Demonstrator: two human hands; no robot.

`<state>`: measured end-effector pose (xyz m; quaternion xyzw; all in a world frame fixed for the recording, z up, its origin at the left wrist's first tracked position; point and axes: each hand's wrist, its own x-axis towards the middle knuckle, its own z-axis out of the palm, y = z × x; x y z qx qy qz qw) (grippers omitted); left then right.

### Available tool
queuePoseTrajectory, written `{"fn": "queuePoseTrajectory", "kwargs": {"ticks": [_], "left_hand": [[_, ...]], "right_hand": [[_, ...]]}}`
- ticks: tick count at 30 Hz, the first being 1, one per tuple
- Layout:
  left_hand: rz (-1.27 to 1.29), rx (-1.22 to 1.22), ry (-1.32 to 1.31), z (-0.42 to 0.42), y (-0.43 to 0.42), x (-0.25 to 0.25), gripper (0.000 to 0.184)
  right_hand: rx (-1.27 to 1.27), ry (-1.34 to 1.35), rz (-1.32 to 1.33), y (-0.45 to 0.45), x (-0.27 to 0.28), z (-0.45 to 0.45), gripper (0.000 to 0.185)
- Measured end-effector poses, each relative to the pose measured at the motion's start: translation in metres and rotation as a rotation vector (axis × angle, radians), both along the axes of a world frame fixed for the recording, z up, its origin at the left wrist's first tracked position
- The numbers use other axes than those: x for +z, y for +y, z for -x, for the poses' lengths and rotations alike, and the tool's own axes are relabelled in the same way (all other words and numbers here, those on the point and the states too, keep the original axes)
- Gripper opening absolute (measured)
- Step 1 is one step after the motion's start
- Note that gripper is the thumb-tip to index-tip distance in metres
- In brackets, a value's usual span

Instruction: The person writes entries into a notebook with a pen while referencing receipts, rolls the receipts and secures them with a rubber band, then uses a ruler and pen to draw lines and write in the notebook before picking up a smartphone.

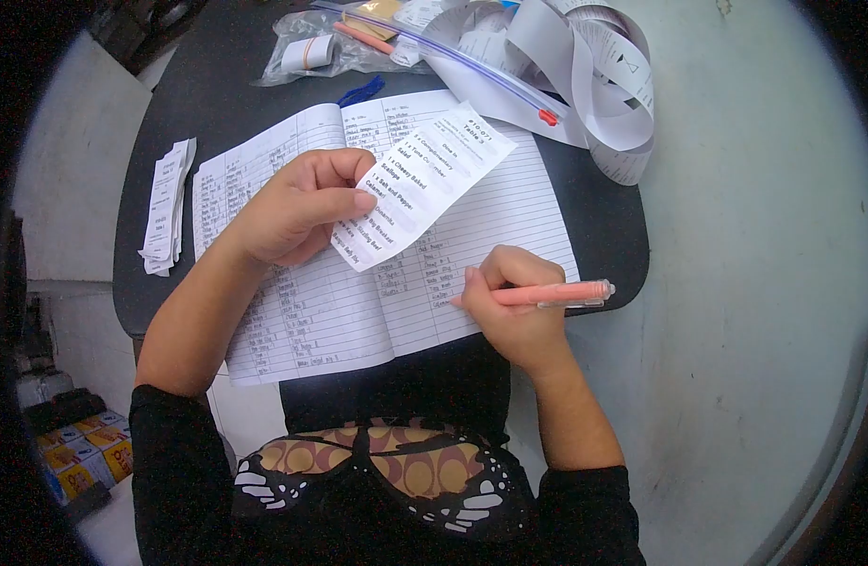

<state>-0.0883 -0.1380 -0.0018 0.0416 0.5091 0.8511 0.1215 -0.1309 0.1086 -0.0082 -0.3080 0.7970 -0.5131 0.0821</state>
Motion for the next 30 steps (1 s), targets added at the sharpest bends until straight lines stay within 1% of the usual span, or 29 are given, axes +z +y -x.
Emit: {"fn": "queuePoseTrajectory", "kwargs": {"ticks": [7, 10, 13, 16, 24, 30], "left_hand": [[-0.011, -0.013, -0.002, 0.0, 0.0001, 0.0007, 0.011], [0.032, -0.01, -0.005, -0.0001, -0.0011, 0.0008, 0.01], [0.024, -0.006, -0.006, -0.0005, -0.0009, 0.0013, 0.01], [-0.02, -0.008, -0.01, -0.0002, -0.0003, 0.0006, 0.009], [0.008, -0.003, -0.018, -0.0007, -0.0008, 0.0007, 0.008], [0.01, 0.002, -0.016, -0.0007, 0.0005, 0.0022, 0.009]], "right_hand": [[-0.013, -0.039, 0.052, -0.0009, 0.0017, -0.001, 0.028], [0.007, 0.033, -0.01, 0.0032, -0.0025, 0.0014, 0.028], [0.011, -0.003, 0.03, 0.0034, -0.0032, 0.0022, 0.028], [-0.05, -0.078, 0.067, 0.0031, 0.0033, 0.0009, 0.028], [-0.02, 0.0, 0.035, 0.003, -0.0006, 0.0012, 0.028], [-0.026, -0.02, 0.037, 0.0038, -0.0011, 0.002, 0.029]]}}
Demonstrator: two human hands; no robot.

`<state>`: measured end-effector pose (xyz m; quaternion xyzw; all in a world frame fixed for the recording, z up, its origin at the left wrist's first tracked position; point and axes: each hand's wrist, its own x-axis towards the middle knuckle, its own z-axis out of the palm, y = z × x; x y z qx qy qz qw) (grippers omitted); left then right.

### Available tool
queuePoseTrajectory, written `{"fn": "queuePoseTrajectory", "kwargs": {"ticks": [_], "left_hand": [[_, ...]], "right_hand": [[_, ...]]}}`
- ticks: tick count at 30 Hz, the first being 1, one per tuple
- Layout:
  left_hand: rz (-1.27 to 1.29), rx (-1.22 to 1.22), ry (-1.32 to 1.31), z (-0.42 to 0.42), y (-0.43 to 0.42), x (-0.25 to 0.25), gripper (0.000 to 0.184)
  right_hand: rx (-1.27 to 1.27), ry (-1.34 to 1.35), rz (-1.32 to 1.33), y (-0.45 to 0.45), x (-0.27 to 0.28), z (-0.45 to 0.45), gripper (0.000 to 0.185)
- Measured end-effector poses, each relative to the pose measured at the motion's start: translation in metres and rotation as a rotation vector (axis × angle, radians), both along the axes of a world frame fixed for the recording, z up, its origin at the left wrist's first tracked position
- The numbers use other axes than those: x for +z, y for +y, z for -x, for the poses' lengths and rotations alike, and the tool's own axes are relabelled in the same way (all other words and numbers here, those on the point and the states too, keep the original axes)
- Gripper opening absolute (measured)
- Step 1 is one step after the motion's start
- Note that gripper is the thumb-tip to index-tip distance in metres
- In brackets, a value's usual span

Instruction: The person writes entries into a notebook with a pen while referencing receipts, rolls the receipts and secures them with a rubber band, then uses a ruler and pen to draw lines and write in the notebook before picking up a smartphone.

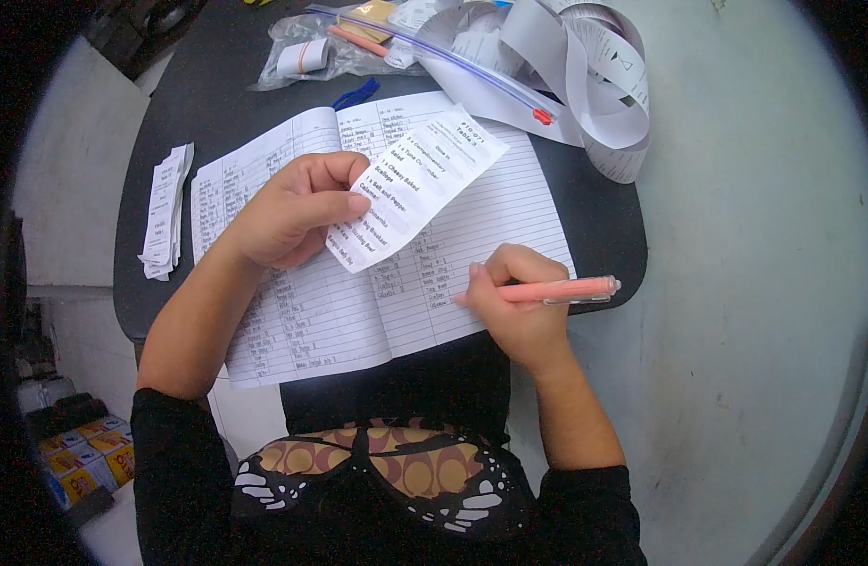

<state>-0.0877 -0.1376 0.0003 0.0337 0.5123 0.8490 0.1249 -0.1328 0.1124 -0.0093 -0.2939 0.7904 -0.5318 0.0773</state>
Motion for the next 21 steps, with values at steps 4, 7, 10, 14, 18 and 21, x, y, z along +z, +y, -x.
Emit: {"fn": "queuePoseTrajectory", "kwargs": {"ticks": [4, 7, 10, 14, 18, 21], "left_hand": [[0.019, -0.015, 0.015, 0.0, -0.002, -0.001, 0.01], [-0.017, -0.025, 0.022, 0.001, -0.002, -0.004, 0.01], [-0.001, -0.014, 0.01, -0.001, -0.001, -0.001, 0.011], [-0.01, -0.016, 0.018, -0.001, -0.001, 0.0, 0.011], [0.021, 0.045, -0.012, -0.001, 0.002, -0.004, 0.007], [0.046, 0.123, -0.053, 0.0, 0.003, -0.006, 0.005]], "right_hand": [[-0.006, 0.02, -0.01, -0.002, 0.004, -0.002, 0.029], [0.006, -0.031, 0.023, -0.001, 0.002, -0.001, 0.029], [0.001, 0.01, 0.008, -0.002, 0.003, -0.001, 0.028], [0.011, -0.017, 0.014, 0.001, 0.0, 0.0, 0.028], [-0.015, -0.145, 0.152, 0.007, -0.006, 0.005, 0.024], [-0.048, -0.254, 0.313, -0.002, -0.002, 0.008, 0.016]]}}
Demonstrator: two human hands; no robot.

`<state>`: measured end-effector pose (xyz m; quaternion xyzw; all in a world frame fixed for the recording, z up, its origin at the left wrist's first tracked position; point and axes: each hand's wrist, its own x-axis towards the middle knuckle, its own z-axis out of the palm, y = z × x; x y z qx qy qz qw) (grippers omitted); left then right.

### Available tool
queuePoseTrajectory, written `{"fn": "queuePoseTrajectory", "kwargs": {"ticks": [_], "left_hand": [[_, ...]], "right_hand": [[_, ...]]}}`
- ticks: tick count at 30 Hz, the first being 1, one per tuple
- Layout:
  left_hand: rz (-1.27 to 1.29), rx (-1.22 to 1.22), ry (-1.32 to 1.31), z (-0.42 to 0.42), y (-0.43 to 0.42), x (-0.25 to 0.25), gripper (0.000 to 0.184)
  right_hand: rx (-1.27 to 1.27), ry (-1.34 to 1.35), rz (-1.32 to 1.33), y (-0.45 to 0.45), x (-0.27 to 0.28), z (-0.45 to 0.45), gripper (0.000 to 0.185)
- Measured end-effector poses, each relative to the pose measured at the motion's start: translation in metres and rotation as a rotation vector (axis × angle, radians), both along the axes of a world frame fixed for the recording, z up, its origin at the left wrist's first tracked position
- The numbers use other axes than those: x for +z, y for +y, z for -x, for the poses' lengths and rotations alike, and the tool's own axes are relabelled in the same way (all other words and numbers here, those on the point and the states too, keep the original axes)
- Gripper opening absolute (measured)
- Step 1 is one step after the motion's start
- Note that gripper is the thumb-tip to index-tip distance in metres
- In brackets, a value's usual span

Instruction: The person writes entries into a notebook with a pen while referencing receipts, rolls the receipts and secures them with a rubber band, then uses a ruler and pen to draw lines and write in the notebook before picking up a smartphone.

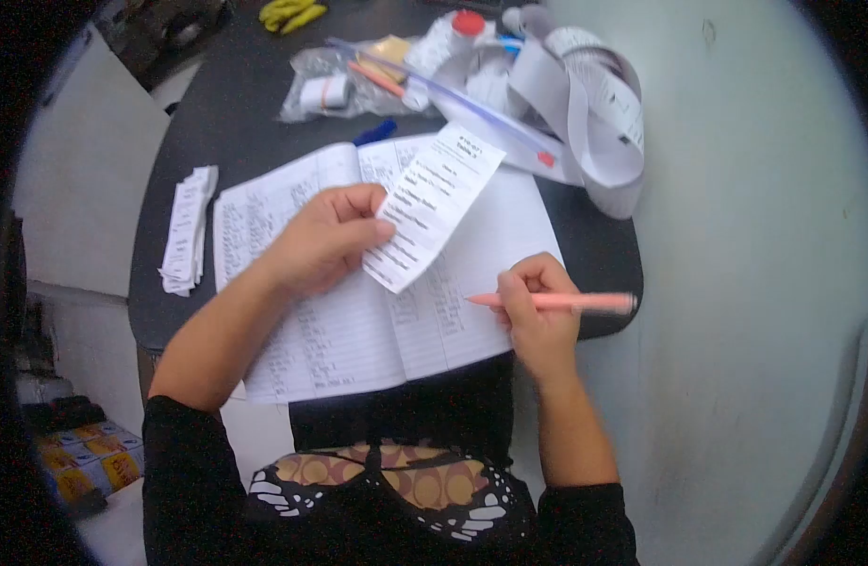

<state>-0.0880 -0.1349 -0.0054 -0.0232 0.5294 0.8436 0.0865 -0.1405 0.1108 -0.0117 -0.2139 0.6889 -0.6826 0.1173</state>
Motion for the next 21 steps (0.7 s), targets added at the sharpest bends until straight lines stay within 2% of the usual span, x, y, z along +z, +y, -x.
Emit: {"fn": "queuePoseTrajectory", "kwargs": {"ticks": [1, 2, 5, 12, 21], "left_hand": [[0.006, 0.027, -0.016, 0.0, 0.001, 0.0, 0.006], [0.009, 0.049, -0.018, 0.001, 0.001, -0.002, 0.006], [-0.033, 0.085, 0.003, -0.001, 0.004, 0.002, 0.005], [0.049, 0.12, 0.002, -0.002, 0.003, 0.008, 0.007], [0.119, 0.097, 0.004, -0.002, 0.003, 0.006, 0.009]], "right_hand": [[-0.01, -0.049, 0.056, -0.004, 0.002, -0.001, 0.017], [0.0, 0.034, 0.04, -0.008, 0.0, 0.0, 0.027], [-0.003, 0.049, 0.113, -0.033, 0.009, 0.0, 0.032], [0.122, 0.024, 0.342, -0.057, -0.005, -0.002, 0.032], [0.157, 0.05, 0.278, -0.059, -0.001, -0.006, 0.037]]}}
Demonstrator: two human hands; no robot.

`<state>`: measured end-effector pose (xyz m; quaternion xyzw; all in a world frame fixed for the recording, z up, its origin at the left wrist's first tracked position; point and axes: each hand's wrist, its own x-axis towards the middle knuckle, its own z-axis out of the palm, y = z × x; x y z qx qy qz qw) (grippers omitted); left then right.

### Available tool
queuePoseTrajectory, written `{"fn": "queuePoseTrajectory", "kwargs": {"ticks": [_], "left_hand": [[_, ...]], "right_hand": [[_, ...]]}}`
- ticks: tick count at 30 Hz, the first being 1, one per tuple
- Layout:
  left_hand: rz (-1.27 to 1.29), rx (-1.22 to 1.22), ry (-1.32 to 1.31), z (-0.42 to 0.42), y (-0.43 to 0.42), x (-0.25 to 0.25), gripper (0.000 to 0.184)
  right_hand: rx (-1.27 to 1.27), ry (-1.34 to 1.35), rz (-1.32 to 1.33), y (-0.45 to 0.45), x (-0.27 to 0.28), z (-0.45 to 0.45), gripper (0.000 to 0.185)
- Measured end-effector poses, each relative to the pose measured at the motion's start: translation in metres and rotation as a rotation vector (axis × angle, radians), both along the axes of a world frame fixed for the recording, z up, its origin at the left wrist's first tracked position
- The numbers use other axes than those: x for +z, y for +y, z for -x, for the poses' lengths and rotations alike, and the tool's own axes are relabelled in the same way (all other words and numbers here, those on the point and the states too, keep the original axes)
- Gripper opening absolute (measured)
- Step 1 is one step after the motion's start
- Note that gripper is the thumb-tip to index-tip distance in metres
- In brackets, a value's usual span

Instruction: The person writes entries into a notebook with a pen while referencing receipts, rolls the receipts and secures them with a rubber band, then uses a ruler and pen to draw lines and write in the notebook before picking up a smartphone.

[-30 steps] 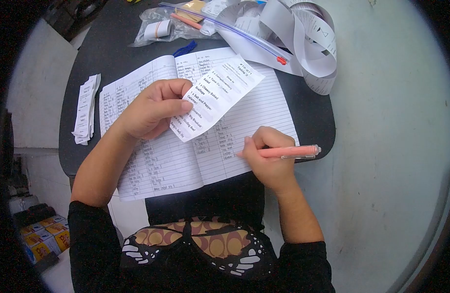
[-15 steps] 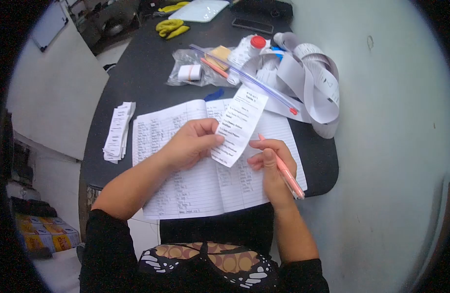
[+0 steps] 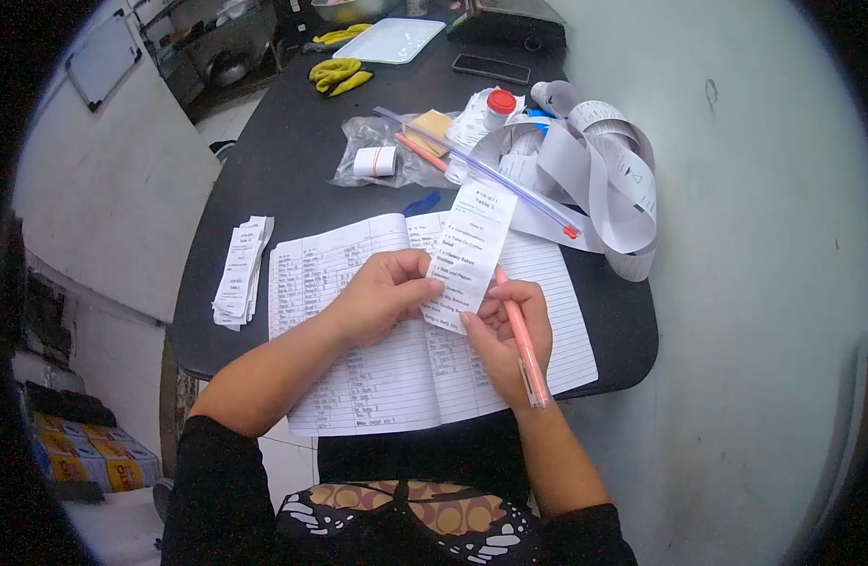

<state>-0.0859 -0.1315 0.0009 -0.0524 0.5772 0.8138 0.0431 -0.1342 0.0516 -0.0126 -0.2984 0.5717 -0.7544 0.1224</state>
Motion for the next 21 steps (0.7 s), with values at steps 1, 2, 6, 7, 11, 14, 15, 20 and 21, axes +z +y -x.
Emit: {"fn": "queuePoseTrajectory", "kwargs": {"ticks": [1, 2, 6, 7, 11, 14, 15, 20, 21], "left_hand": [[0.005, -0.007, -0.003, 0.001, -0.001, -0.001, 0.009], [0.012, 0.0, -0.003, 0.001, 0.0, -0.001, 0.009], [0.025, 0.013, -0.002, 0.001, 0.002, 0.0, 0.009], [0.025, 0.014, -0.001, 0.001, 0.002, 0.0, 0.009], [0.022, 0.007, 0.009, 0.002, 0.001, -0.005, 0.01], [0.011, -0.005, -0.004, 0.001, 0.0, -0.005, 0.011], [0.0, -0.006, -0.011, 0.002, 0.0, -0.006, 0.012], [-0.178, 0.041, -0.105, 0.001, 0.006, 0.008, 0.023], [-0.184, 0.045, -0.114, 0.001, 0.005, 0.008, 0.027]], "right_hand": [[0.004, 0.001, -0.004, 0.001, 0.0, 0.0, 0.037], [-0.003, 0.012, 0.0, 0.0, 0.0, 0.0, 0.037], [-0.046, 0.045, 0.013, 0.0, -0.005, 0.001, 0.035], [-0.06, 0.051, 0.015, 0.0, -0.006, 0.001, 0.034], [-0.098, 0.085, 0.005, 0.001, -0.002, 0.001, 0.033], [-0.127, 0.089, 0.006, 0.0, -0.002, 0.001, 0.033], [-0.132, 0.081, 0.009, 0.0, -0.002, 0.0, 0.034], [-0.128, 0.134, 0.001, 0.002, -0.008, 0.003, 0.035], [-0.13, 0.147, -0.004, 0.002, -0.009, 0.003, 0.035]]}}
